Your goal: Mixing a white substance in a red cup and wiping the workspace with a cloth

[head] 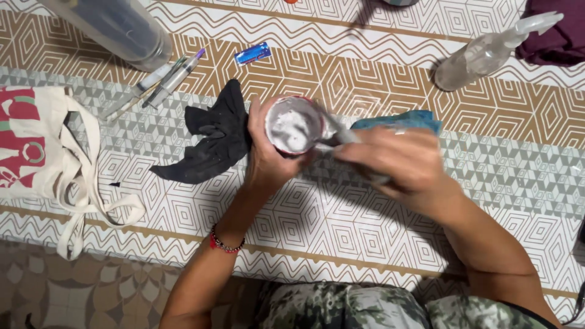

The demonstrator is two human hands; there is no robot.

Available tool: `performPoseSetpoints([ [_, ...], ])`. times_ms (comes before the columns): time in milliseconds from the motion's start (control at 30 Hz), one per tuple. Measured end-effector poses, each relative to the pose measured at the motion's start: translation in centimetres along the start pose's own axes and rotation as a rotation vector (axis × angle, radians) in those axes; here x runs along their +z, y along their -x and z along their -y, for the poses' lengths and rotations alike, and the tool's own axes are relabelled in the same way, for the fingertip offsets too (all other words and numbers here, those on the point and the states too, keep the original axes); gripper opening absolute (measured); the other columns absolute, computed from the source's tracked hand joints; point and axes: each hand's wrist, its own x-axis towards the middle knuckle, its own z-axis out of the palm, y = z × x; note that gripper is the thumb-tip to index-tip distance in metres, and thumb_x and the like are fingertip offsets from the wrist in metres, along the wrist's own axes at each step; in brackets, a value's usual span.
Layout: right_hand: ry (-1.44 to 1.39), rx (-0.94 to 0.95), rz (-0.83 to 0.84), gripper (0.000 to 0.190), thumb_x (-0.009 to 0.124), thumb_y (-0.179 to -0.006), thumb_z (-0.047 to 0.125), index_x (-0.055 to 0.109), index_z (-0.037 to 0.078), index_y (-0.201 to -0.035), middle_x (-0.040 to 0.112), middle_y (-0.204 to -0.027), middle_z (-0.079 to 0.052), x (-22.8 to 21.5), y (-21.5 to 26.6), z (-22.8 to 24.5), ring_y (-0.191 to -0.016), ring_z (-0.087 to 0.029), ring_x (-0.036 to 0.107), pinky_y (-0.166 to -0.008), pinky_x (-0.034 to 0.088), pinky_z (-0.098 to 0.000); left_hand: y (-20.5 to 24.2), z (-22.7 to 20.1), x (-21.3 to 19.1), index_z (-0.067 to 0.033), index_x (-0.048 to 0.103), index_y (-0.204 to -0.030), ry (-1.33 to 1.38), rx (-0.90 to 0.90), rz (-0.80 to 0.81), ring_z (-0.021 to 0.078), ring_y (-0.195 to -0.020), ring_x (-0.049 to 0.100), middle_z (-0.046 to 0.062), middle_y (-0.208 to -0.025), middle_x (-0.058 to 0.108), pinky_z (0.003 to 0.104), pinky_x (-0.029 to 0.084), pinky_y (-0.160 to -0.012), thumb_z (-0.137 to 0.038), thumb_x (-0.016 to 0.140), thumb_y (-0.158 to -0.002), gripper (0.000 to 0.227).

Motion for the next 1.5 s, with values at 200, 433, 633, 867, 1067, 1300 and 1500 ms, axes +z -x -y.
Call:
performPoseSetpoints([
  [200, -0.309, 0.09, -0.019, 0.022, 0.069, -0.093, 0.01, 0.071, 0.005, -0.115, 0.078, -0.104, -0.015, 3.1, -1.8, 1.3, -0.072, -0.027, 0.077, -0.06, 0.061, -0.0372, -1.1, -1.5, 1.0, 0.0022, 0.044, -0.13, -0.143, 0.318, -0.295, 0.0491, -0.143, 0.036, 0.032, -0.153, 0.033, 0.06, 0.026, -0.122, -0.062, 0.073, -0.087, 0.082],
  [433, -0.221, 0.152, -0.211, 0.048, 0.043, -0.106, 0.034, 0.075, -0.001, -0.118, 0.065, -0.102, -0.017, 3.8, -0.3, -4.3, -0.083, -0.029, 0.065, -0.076, 0.056, -0.0408, -0.8, 0.0, 0.6, -0.0053, 0.059, -0.087, -0.017, 0.313, -0.059, 0.0515, -0.141, 0.042, 0.028, -0.151, 0.037, 0.058, 0.036, -0.117, -0.012, 0.086, -0.081, 0.028],
  [633, -0.175, 0.026, -0.295, 0.017, 0.07, -0.1, 0.01, 0.07, -0.005, -0.108, 0.067, -0.098, -0.02, 5.2, -1.0, -8.6, -0.081, -0.035, 0.069, -0.073, 0.057, -0.0435, -1.7, -1.3, 0.0, -0.0057, 0.057, -0.08, 0.174, 0.29, -0.028, 0.053, -0.139, 0.044, 0.029, -0.148, 0.035, 0.061, 0.034, -0.119, -0.014, 0.086, -0.081, 0.03],
  [867, -0.034, -0.05, -0.313, 0.012, 0.068, -0.101, 0.01, 0.069, -0.002, -0.101, 0.072, -0.084, -0.016, 6.6, -0.5, -7.1, -0.064, -0.033, 0.069, -0.055, 0.055, -0.0406, -0.9, -0.9, 0.5, -0.0084, 0.06, -0.077, 0.071, 0.266, -0.093, 0.0479, -0.134, 0.052, 0.029, -0.146, 0.042, 0.054, 0.038, -0.116, -0.025, 0.083, -0.084, 0.029],
  [1067, 0.083, -0.053, -0.27, 0.01, 0.068, -0.101, 0.008, 0.069, -0.001, -0.103, 0.069, -0.08, -0.015, 6.7, -1.2, -7.0, -0.059, -0.034, 0.065, -0.051, 0.053, -0.0395, -1.0, -0.8, 0.4, -0.0083, 0.059, -0.077, 0.049, 0.293, -0.103, 0.0446, -0.134, 0.054, 0.028, -0.146, 0.044, 0.051, 0.038, -0.116, -0.023, 0.083, -0.084, 0.029],
  [1300, 0.199, -0.05, -0.228, 0.007, 0.07, -0.1, 0.006, 0.072, 0.001, -0.104, 0.067, -0.081, -0.014, 6.9, -1.9, -5.5, -0.058, -0.03, 0.063, -0.052, 0.052, -0.0357, -0.8, -1.1, 0.4, -0.0088, 0.06, -0.079, 0.053, 0.285, -0.116, 0.043, -0.134, 0.055, 0.027, -0.147, 0.045, 0.048, 0.038, -0.116, -0.023, 0.08, -0.087, 0.026],
  [1500, 0.06, -0.002, -0.166, 0.006, 0.072, -0.098, 0.004, 0.072, -0.001, -0.101, 0.066, -0.083, -0.016, 8.1, -2.3, -6.6, -0.063, -0.036, 0.064, -0.054, 0.052, -0.0438, -0.9, -0.9, 0.1, -0.012, 0.058, -0.075, -0.1, 0.343, -0.107, 0.0372, -0.129, 0.06, 0.021, -0.143, 0.052, 0.045, 0.042, -0.113, -0.022, 0.083, -0.082, 0.028],
])
